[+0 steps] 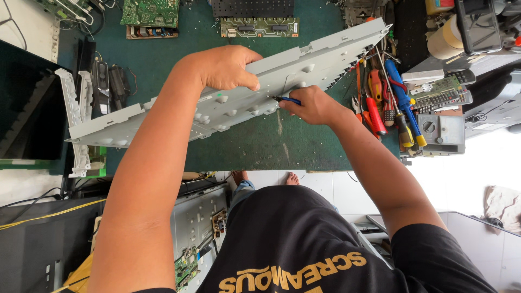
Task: The person disassembles the internal frame and backplate of a flat-screen display by removing small components, detaching horizontal supports, and using pliers to manipulate metal tabs on the rear casing.
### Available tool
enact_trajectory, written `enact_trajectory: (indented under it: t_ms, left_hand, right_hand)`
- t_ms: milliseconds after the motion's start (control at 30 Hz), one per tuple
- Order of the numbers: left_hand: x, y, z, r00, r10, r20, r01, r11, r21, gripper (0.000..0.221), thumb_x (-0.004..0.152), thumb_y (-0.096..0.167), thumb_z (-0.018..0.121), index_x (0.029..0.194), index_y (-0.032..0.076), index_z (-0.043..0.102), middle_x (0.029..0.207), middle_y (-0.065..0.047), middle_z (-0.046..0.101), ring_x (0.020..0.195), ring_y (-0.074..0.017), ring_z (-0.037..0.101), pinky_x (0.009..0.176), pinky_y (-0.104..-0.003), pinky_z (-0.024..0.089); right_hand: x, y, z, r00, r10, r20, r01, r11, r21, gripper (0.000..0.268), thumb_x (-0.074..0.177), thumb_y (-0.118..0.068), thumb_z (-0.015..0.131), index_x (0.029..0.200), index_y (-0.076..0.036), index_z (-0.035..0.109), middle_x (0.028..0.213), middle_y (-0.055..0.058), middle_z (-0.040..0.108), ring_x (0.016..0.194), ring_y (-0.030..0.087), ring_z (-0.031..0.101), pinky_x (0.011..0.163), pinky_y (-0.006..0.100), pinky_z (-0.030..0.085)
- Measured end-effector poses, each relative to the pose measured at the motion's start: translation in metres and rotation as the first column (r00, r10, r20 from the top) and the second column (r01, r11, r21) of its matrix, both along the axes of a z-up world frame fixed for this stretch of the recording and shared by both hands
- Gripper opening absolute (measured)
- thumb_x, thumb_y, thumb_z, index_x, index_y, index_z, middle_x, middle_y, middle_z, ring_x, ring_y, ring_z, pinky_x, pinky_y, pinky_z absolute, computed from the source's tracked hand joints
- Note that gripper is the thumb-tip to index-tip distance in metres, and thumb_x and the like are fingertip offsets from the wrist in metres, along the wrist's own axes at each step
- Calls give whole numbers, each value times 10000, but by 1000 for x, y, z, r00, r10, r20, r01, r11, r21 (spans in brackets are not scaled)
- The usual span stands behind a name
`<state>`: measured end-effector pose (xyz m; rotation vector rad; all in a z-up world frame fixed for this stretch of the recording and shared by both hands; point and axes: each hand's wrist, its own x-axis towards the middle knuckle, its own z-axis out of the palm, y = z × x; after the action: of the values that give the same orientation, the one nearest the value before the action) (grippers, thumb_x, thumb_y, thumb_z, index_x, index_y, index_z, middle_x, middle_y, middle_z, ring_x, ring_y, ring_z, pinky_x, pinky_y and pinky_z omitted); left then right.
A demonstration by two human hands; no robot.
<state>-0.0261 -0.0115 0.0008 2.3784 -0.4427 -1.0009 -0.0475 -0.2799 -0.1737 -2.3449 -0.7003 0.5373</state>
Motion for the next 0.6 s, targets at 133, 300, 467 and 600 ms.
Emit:
enact_trajectory:
  t_ms: [133, 300, 467, 600]
  left_hand:
    - [-3, -3, 7, 1000, 27, -12, -26, 999, 39, 142, 894, 284, 664, 999, 206, 720, 701, 5, 501, 670, -180, 427, 613, -375, 385]
    - [-7, -5, 11, 999, 33, -16, -33, 999, 35, 123, 901, 279, 673, 981, 192, 706, 717, 3, 512, 682, -183, 432, 614, -380, 392]
    - [-6, -4, 7, 1000, 20, -2, -20, 999, 28, 122, 897, 289, 674, 964, 190, 697, 713, 3, 501, 686, -187, 426, 647, -377, 367]
    - [-3, -3, 2, 1000, 21, -4, -21, 1000, 20, 117, 891, 278, 675, 969, 195, 702, 745, 12, 547, 697, -179, 447, 661, -369, 373]
  right_hand:
    - [3, -1, 2, 999, 24, 22, -24, 1000, -13, 474, 1091, -454, 579, 816, -105, 744, 687, 81, 724, 703, 305, 704, 728, 429, 518]
    - [5, -4, -4, 997, 50, 52, -49, 999, -23, 503, 1096, -459, 599, 825, -38, 648, 658, 128, 612, 664, 331, 593, 671, 457, 457]
    - [5, -5, -7, 996, 66, 60, -64, 997, -35, 498, 1094, -451, 603, 844, -24, 663, 690, 145, 638, 692, 356, 618, 679, 473, 455]
    - [5, -2, -4, 997, 60, 56, -62, 998, 28, 451, 1092, -407, 608, 834, -47, 694, 706, 98, 686, 685, 310, 632, 690, 448, 477]
